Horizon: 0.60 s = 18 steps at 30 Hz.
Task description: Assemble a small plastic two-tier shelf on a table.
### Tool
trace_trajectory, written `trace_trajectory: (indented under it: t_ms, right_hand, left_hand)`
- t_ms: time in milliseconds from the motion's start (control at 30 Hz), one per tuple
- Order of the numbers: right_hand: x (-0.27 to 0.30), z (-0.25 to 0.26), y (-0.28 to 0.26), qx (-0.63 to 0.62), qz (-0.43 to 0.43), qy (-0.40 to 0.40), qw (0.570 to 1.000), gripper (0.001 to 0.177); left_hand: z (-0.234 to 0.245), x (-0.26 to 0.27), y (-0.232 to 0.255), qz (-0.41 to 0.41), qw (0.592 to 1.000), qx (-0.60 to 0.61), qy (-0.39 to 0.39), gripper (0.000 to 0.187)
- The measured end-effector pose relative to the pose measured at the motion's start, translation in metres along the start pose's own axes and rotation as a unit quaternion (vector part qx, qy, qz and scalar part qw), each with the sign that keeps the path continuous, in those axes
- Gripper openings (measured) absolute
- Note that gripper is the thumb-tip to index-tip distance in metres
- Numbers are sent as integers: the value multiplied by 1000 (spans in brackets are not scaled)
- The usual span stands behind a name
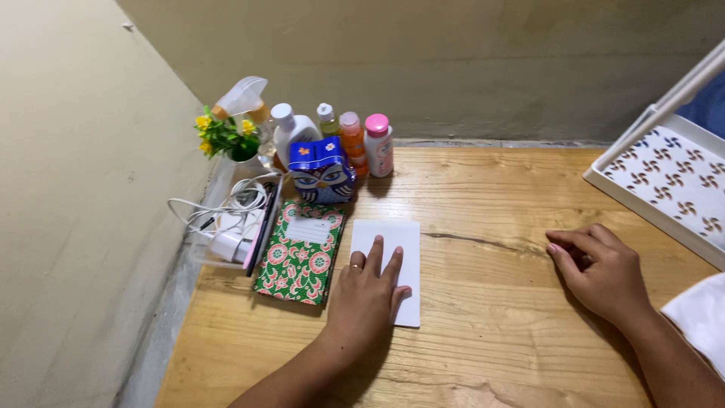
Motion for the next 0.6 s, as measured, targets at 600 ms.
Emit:
trace_trajectory:
  t_ms: [600]
  right_hand:
    - [15,96,53,408,-399,-136,810,43]
  left_hand:
    - [-50,-17,32,44,906,420,35,55]
Point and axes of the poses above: each hand's wrist, its own x-axis away from the middle knuckle, its own z-axis out of the back of the hand, y = z × x, the point moved 5 cm from there along -x, towards the middle knuckle, and after that the axes turned 15 degrees about -z, right-handed, at the moved point
